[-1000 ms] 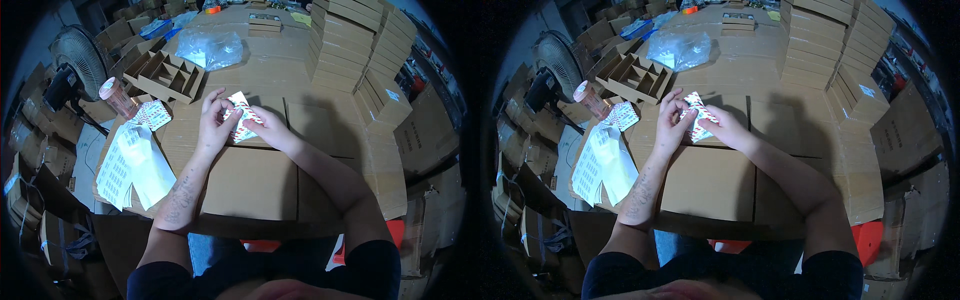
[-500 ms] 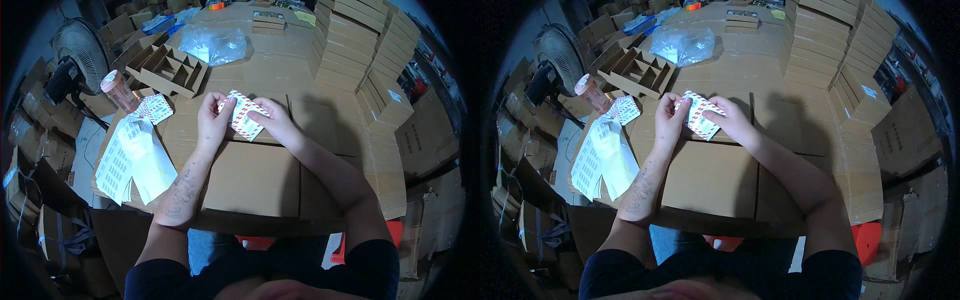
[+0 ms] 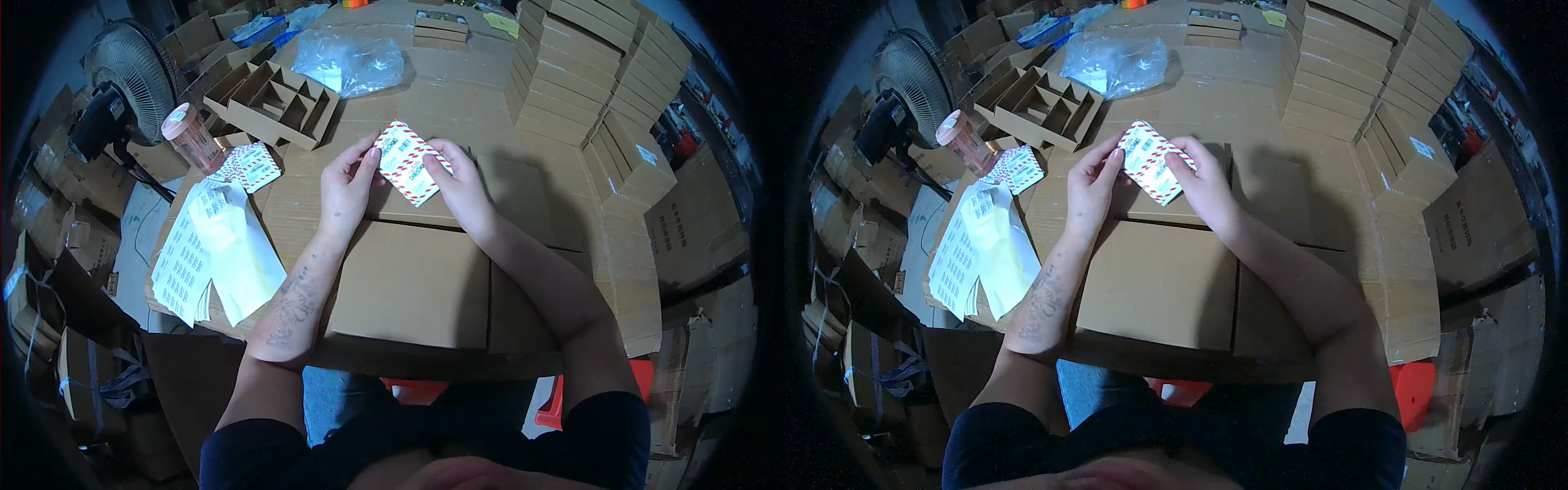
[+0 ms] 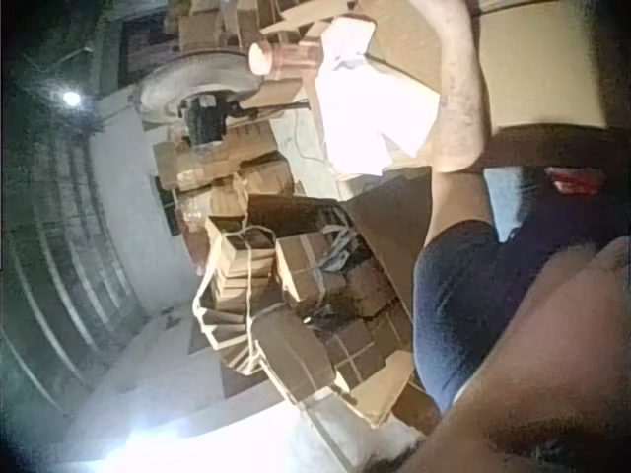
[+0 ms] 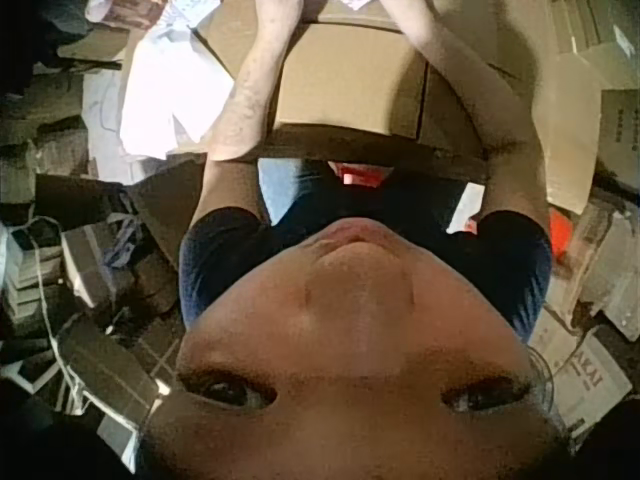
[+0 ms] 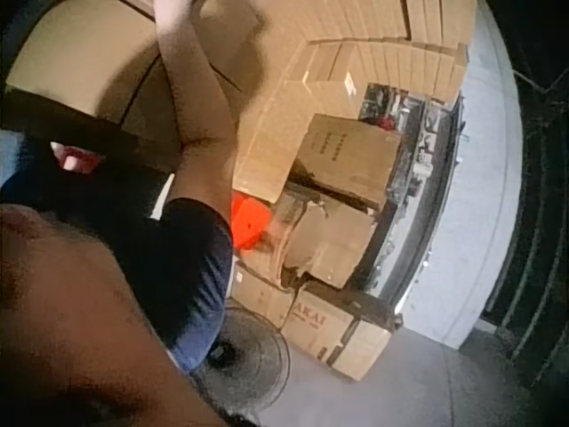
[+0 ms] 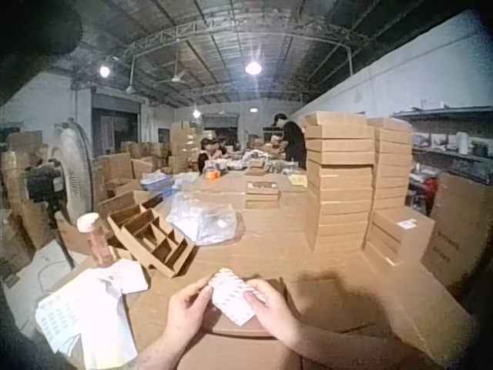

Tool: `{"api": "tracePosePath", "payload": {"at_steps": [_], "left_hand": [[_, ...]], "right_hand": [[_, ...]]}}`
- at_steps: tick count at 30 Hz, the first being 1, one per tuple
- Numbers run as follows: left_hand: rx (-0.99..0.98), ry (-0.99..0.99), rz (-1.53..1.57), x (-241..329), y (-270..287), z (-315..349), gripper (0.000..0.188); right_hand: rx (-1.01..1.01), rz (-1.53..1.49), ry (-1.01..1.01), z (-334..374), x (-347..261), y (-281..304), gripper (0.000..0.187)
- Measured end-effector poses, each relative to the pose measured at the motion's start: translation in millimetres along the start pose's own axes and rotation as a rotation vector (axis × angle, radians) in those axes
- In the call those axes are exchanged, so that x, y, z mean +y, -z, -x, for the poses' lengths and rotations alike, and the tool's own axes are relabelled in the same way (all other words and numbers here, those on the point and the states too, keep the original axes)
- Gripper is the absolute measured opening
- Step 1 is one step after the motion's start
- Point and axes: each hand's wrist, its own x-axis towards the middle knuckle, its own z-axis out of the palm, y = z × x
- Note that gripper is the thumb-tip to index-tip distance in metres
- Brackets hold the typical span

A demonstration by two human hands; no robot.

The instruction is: Applying labels and stickers to cardboard boxes for shipping or organization.

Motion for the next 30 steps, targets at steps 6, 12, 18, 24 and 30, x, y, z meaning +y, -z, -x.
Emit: {"api": "tracePosePath", "payload": {"at_steps": [6, 12, 18, 24, 30], "left_hand": [[-0.038, -0.025, 0.207, 3.3, -0.8, -1.2, 0.034], [-0.024, 0.035, 0.214, 4.7, -0.3, -0.8, 0.032], [-0.025, 0.024, 0.163, 2.2, 3.4, -3.5, 0.029], [-0.018, 0.048, 0.166, -2.5, 4.0, -4.7, 0.030], [-0.048, 0.049, 0.164, -3.6, 4.0, -4.2, 0.030]], "right_hand": [[0.042, -0.220, -0.057, -5.2, 7.9, 8.2, 0.021], [0.076, -0.299, -0.115, -6.3, 8.6, 10.7, 0.021], [0.047, -0.274, -0.099, -6.8, 6.8, 11.0, 0.021], [0.063, -0.261, -0.119, -4.9, 4.8, 10.2, 0.025], [0.055, -0.273, -0.136, -4.1, 5.1, 9.9, 0.027]]}}
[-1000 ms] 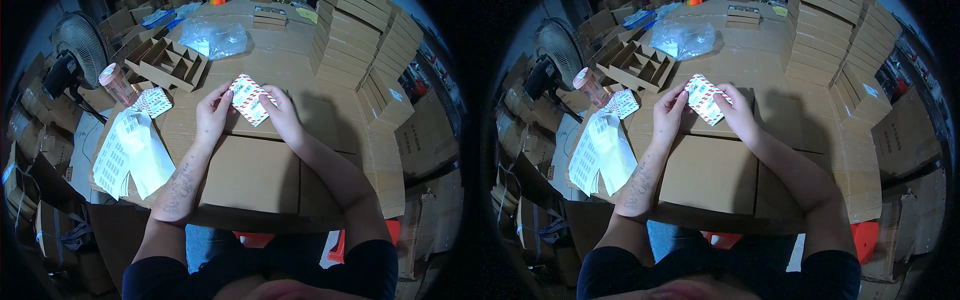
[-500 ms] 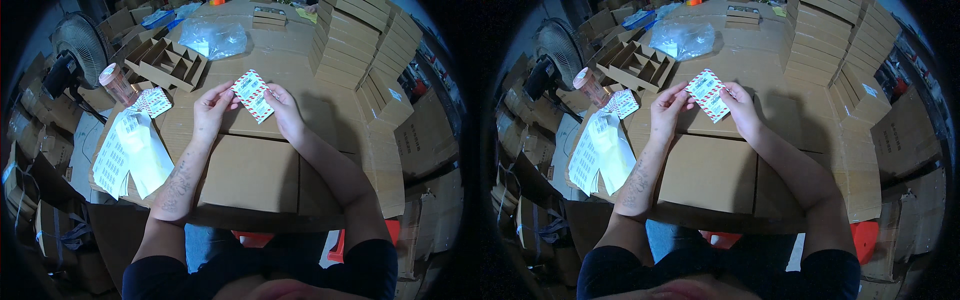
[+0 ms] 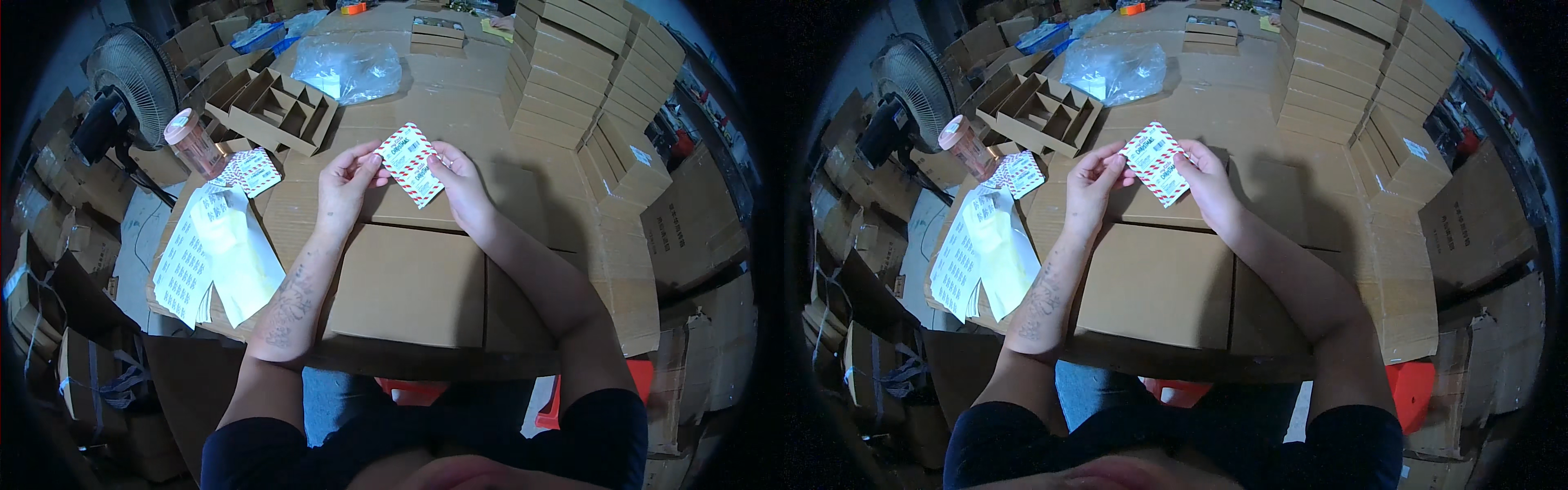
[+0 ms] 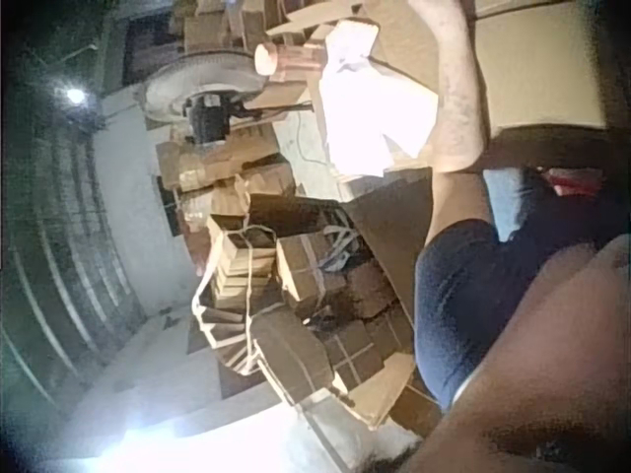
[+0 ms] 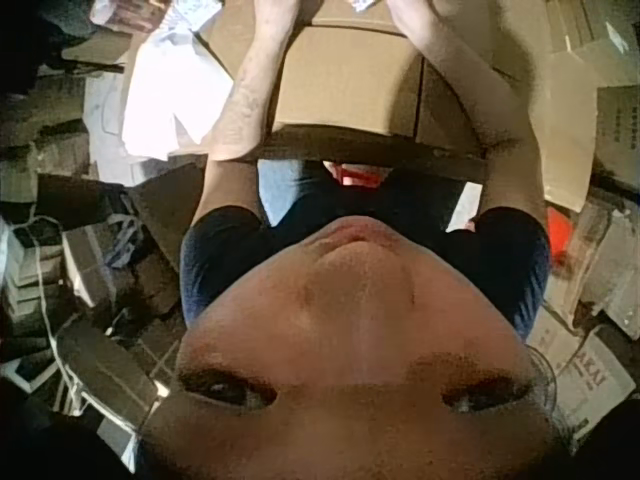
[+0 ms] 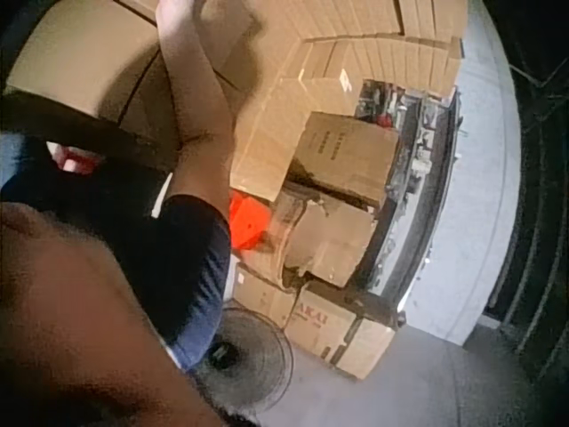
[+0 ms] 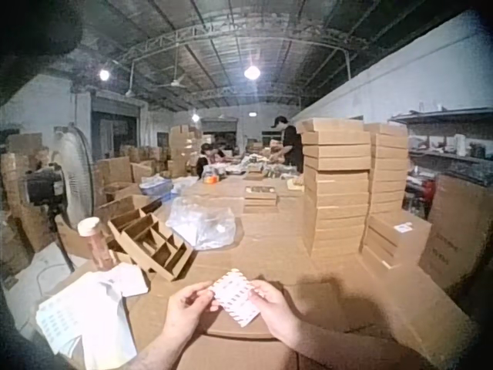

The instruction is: Applying labels and stickers to cardboard boxes for shipping or organization.

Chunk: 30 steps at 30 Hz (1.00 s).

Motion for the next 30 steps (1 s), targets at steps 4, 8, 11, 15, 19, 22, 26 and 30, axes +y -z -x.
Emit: {"api": "tracePosePath", "payload": {"at_steps": [4, 8, 11, 15, 19, 22, 26, 30], "left_hand": [[-0.001, -0.010, 0.001, -0.9, 0.9, -0.3, 0.029], [0.003, -0.021, 0.011, 0.9, 1.2, -0.1, 0.028], [0.006, -0.027, -0.002, 1.4, 1.0, -0.7, 0.028], [0.016, -0.020, -0.005, 2.6, 0.0, -0.4, 0.028], [0.031, -0.027, -0.001, 1.9, 0.1, -0.8, 0.026], [0.038, -0.024, 0.005, 2.5, 0.4, -1.1, 0.026], [0.052, -0.008, 0.009, 2.0, -2.0, -0.4, 0.027], [0.058, -0.015, -0.008, 4.1, -1.4, 0.3, 0.026]], "right_hand": [[-0.018, -0.003, 0.009, -0.8, 0.7, 0.0, 0.026], [-0.067, 0.017, 0.006, -2.0, -0.1, 1.1, 0.026], [-0.067, 0.008, 0.018, -2.1, 0.6, 0.8, 0.025], [-0.061, 0.017, 0.022, -1.8, 0.0, -0.5, 0.025], [-0.064, -0.003, 0.011, -2.2, 0.0, -1.1, 0.027], [-0.083, 0.015, 0.021, -3.9, 2.3, 1.0, 0.027], [-0.073, 0.018, 0.031, -3.2, 4.7, 2.7, 0.025], [-0.079, 0.016, 0.018, -1.2, 0.0, -1.0, 0.026]]}}
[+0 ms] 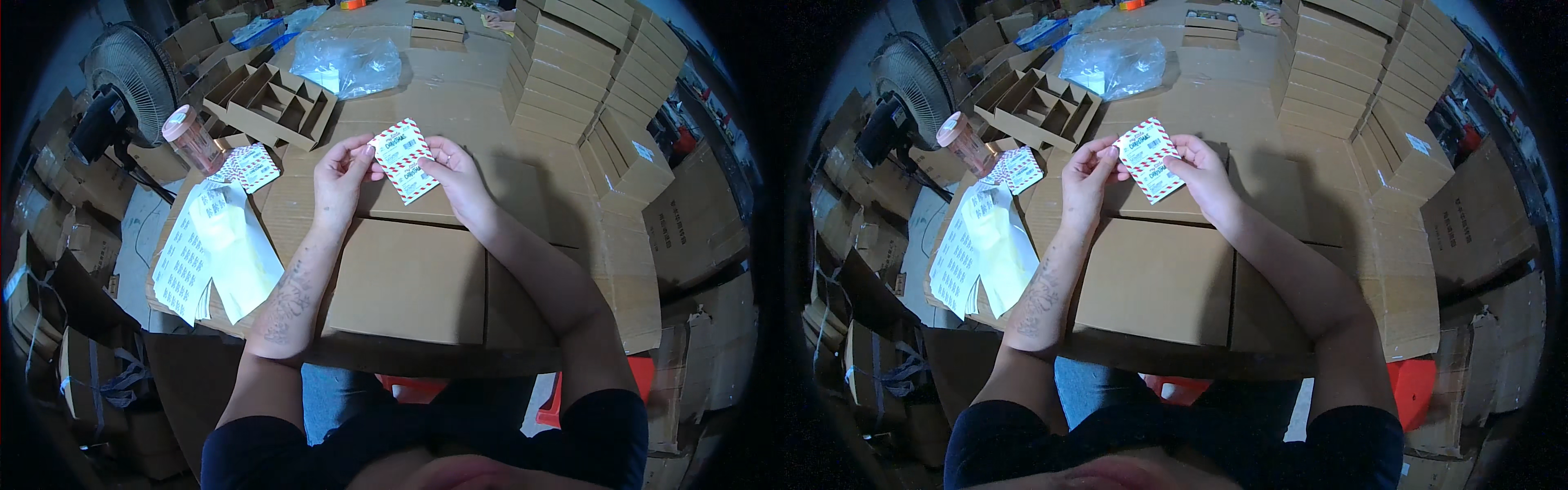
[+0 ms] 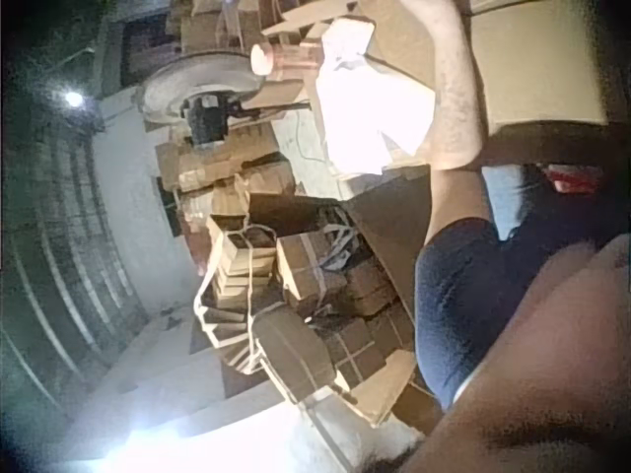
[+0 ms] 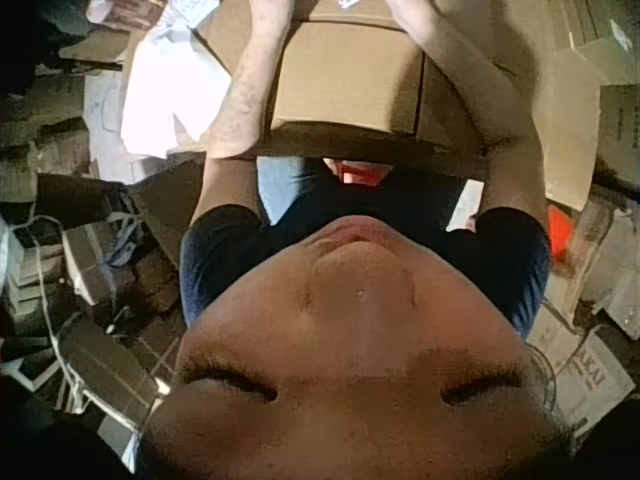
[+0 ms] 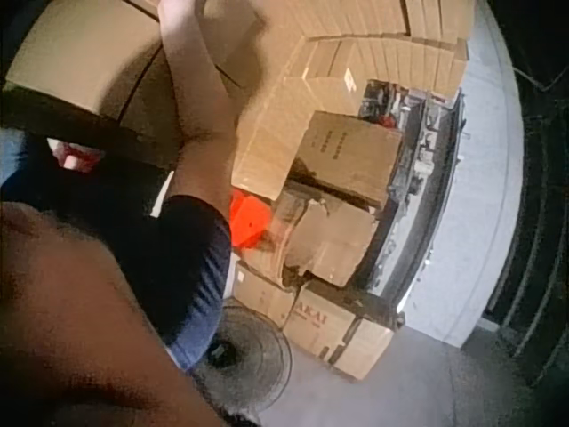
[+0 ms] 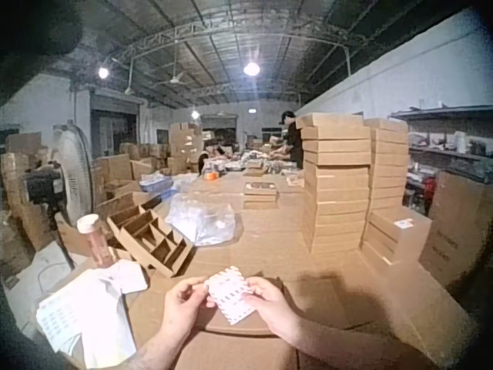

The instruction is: Applying labels and stickers to cardboard boxes for shipping or organization.

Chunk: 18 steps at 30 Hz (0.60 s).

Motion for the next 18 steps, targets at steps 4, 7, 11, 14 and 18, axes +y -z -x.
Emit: {"api": "tracePosePath", "payload": {"at_steps": [4, 7, 11, 14, 18], "left_hand": [[0.000, -0.002, -0.007, -1.0, -0.1, -0.1, 0.025], [0.001, 0.000, -0.011, 0.5, 0.4, 0.7, 0.025], [0.001, 0.000, -0.003, 0.3, 1.1, 0.2, 0.024], [-0.005, -0.004, 0.006, -0.4, 0.4, -0.1, 0.024], [-0.011, 0.004, 0.016, -0.8, 1.0, 0.5, 0.024]], "right_hand": [[0.002, 0.006, 0.010, 0.5, -1.9, -0.9, 0.027], [0.019, 0.017, -0.002, 1.3, -4.1, -3.3, 0.027], [0.013, 0.023, 0.011, 0.3, -1.3, -2.6, 0.027], [0.027, 0.023, 0.010, -0.5, 0.4, -0.9, 0.026], [0.036, 0.026, 0.019, -1.1, 1.7, -1.0, 0.024]]}}
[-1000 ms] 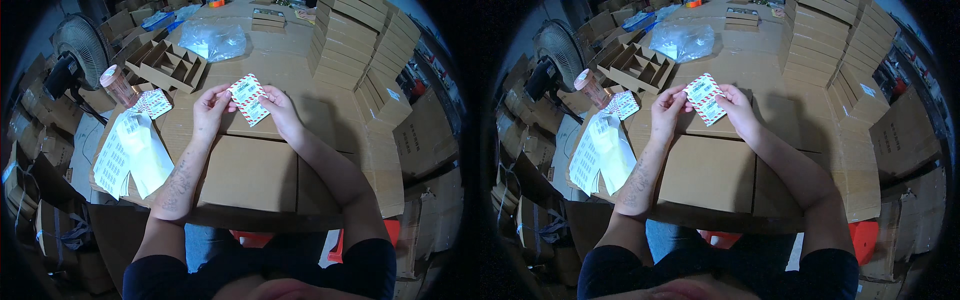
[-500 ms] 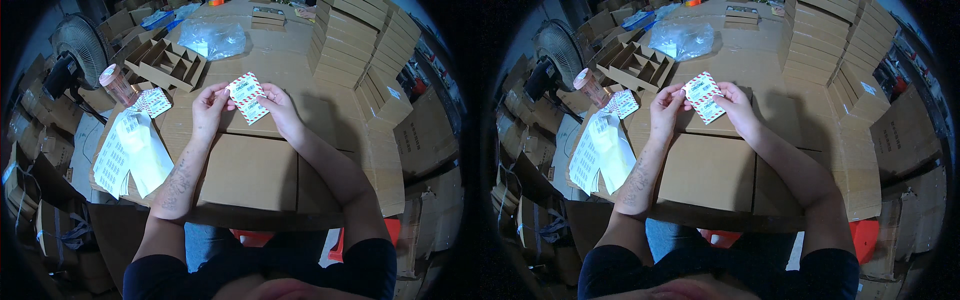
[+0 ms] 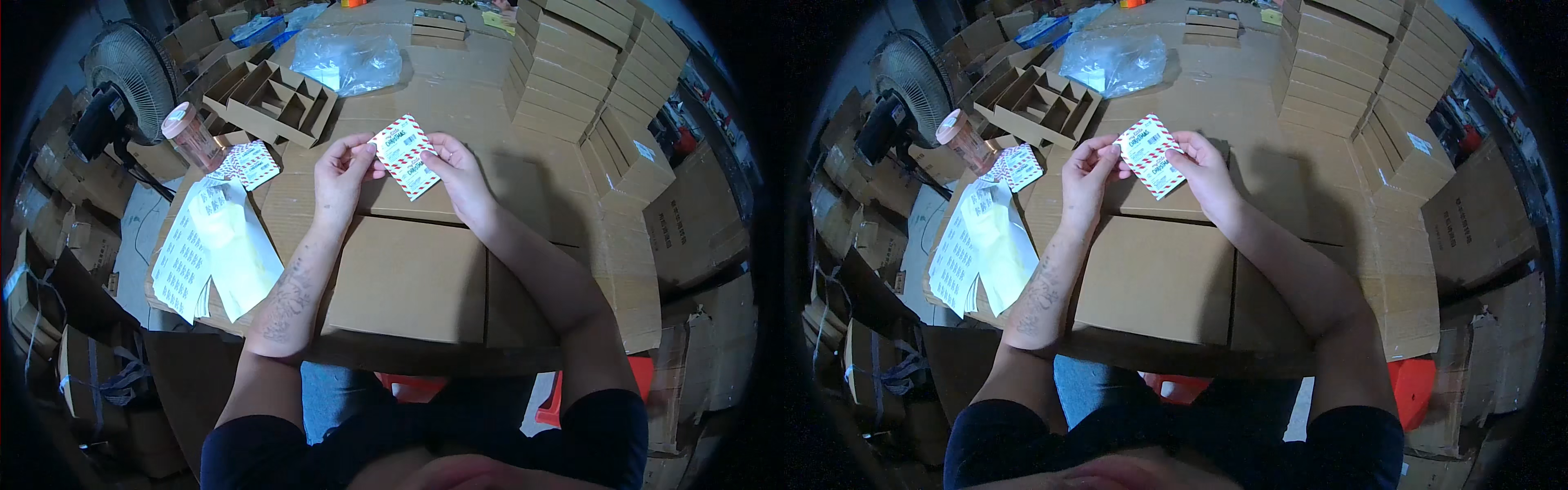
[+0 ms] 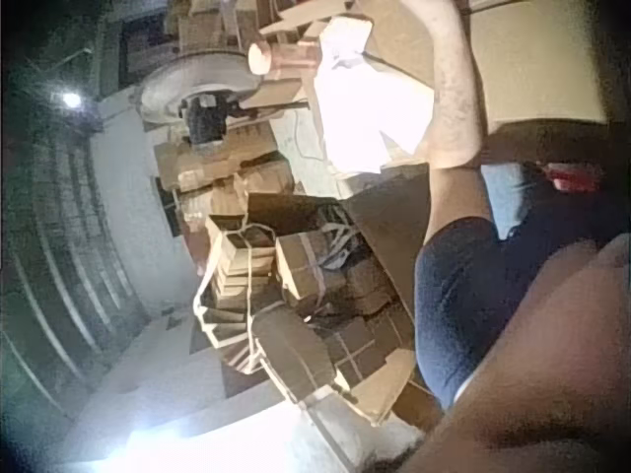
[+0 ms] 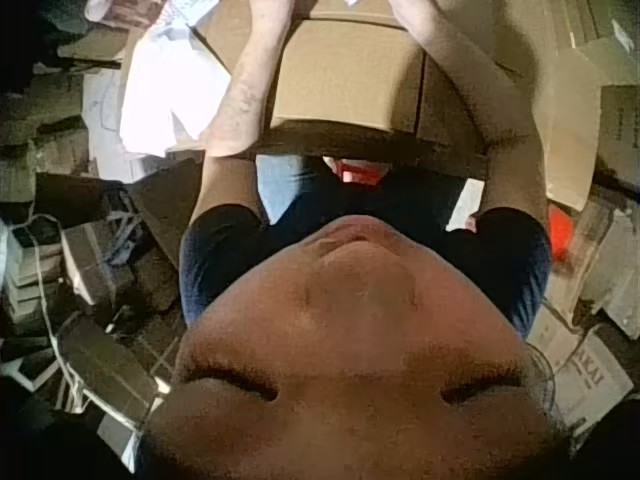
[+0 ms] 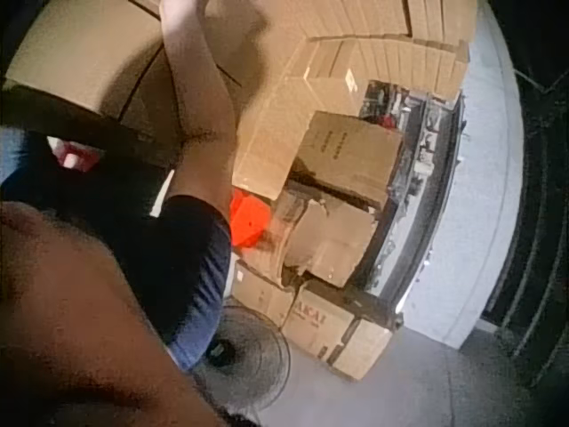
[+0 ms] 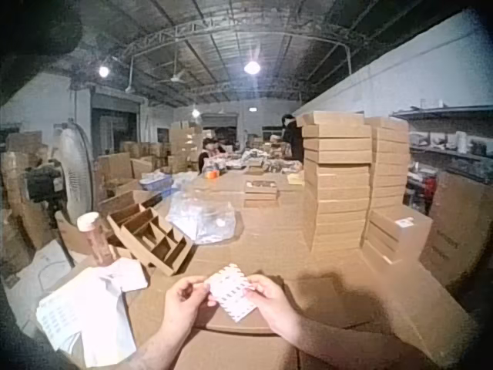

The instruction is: Applying labels and stickers to cardboard boxes for shipping or organization.

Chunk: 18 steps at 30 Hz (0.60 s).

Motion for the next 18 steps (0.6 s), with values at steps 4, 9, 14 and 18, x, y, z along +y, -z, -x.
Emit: {"api": "tracePosePath", "payload": {"at_steps": [4, 9, 14, 18], "left_hand": [[0.005, 0.006, -0.016, 2.2, 0.1, 1.3, 0.024], [-0.003, 0.021, 0.003, 1.0, -2.1, 1.1, 0.028], [-0.037, 0.075, 0.018, 7.5, -2.1, 2.7, 0.033], [-0.136, 0.251, 0.156, 11.5, -7.7, 4.5, 0.030]], "right_hand": [[-0.011, -0.006, 0.002, -0.6, 2.1, 0.1, 0.023], [0.001, 0.010, -0.003, 0.3, 2.0, 2.6, 0.021], [-0.008, 0.040, -0.009, 4.0, -5.7, -5.3, 0.021], [-0.017, 0.105, 0.107, 7.1, -5.9, -7.4, 0.025]]}}
